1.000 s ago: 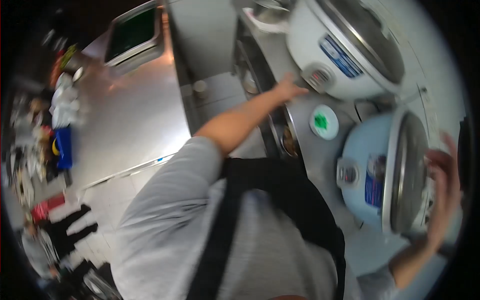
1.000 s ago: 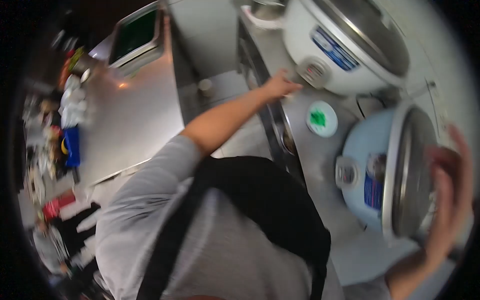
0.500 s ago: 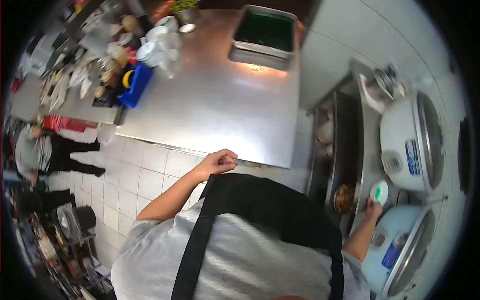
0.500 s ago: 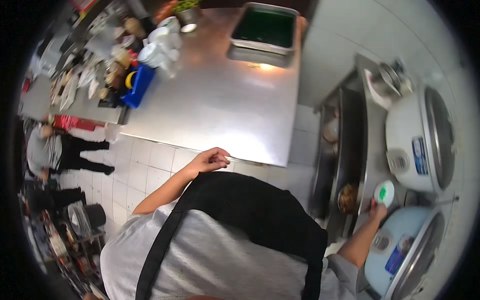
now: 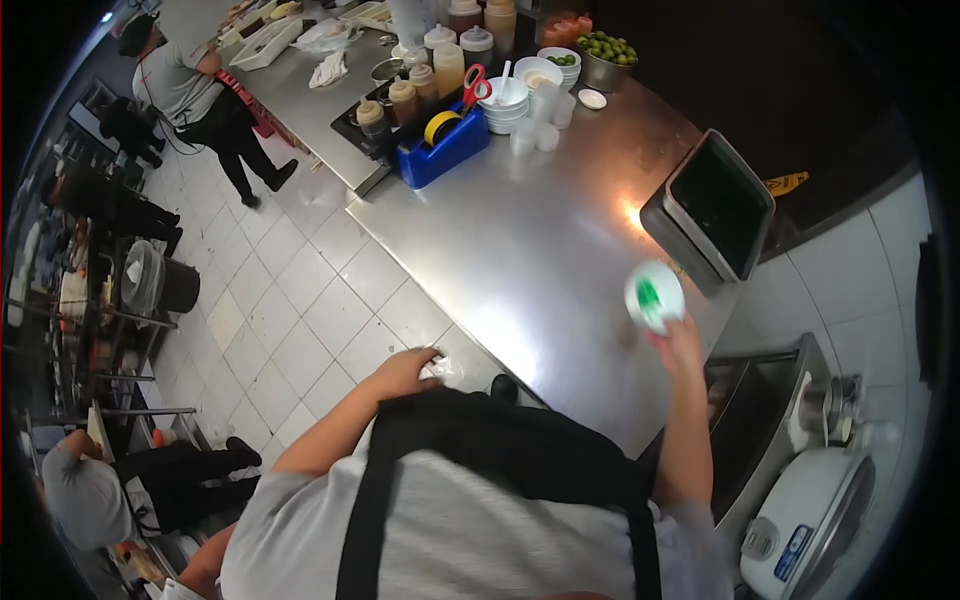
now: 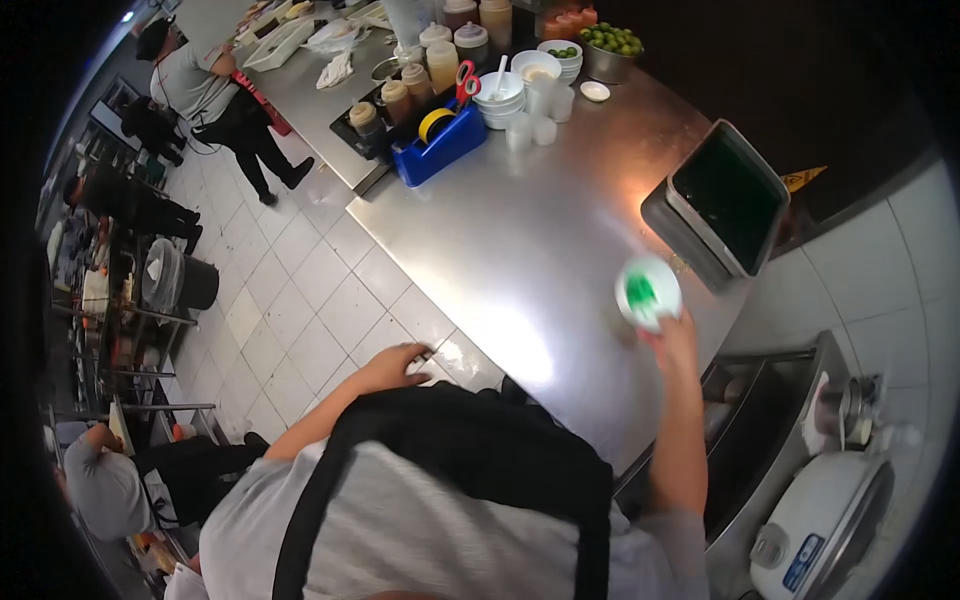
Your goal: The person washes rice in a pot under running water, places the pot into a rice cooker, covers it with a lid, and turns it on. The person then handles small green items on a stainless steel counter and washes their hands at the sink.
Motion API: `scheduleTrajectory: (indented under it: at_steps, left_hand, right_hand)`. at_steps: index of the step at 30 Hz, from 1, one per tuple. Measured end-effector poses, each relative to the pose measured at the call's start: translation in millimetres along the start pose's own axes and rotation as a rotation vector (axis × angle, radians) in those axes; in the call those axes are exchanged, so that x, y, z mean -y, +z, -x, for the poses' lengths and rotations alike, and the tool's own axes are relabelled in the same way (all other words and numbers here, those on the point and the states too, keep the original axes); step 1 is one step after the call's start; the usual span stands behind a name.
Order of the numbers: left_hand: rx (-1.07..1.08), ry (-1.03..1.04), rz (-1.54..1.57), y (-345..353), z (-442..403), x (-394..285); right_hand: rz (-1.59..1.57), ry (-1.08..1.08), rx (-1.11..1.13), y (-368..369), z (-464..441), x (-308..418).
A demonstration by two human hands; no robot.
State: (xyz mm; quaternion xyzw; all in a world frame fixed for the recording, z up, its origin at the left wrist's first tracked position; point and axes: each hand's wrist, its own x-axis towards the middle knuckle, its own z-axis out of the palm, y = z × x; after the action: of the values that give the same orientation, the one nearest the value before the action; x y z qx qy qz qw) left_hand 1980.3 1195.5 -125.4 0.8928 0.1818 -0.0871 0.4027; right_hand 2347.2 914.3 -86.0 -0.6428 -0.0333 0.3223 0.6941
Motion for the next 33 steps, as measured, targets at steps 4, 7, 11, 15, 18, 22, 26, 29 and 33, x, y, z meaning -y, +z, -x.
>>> scheduleTrajectory:
  at_steps: [4,7,11,15,18,22,26,29,33]
  left_hand:
    - [-0.081,-0.349,0.072,23,55,51]
    - [-0.162,-0.66,0.257,64,119,109]
    - [-0.271,-0.99,0.327,115,222,127]
    - [-0.226,-1.237,0.43,161,292,106]
    - [-0.181,-1.319,0.507,184,313,93]
    - [-0.148,-1.288,0.498,186,317,111]
    - [-0.057,-1.139,0.342,148,289,176]
    - [-0.082,-1.024,0.177,112,259,215]
    - [-0.379,-0.722,-0.125,34,198,241]
  right_hand:
    - [-0.17,-0.023,-0.086,78,-186,18]
    - [-0.246,-0.017,-0.296,111,-303,32]
    - [-0.366,-0.039,-0.416,105,-424,33]
    - [-0.258,-0.077,-0.421,103,-475,49]
    - [-0.224,-0.02,-0.293,133,-425,75]
    - [0.176,-0.431,0.366,141,-412,-17]
    - [1.126,-0.732,-0.144,219,-171,-36]
    - [1.238,-0.58,-0.208,169,-111,-59]
    - [1.373,-0.468,-0.612,41,-71,-65]
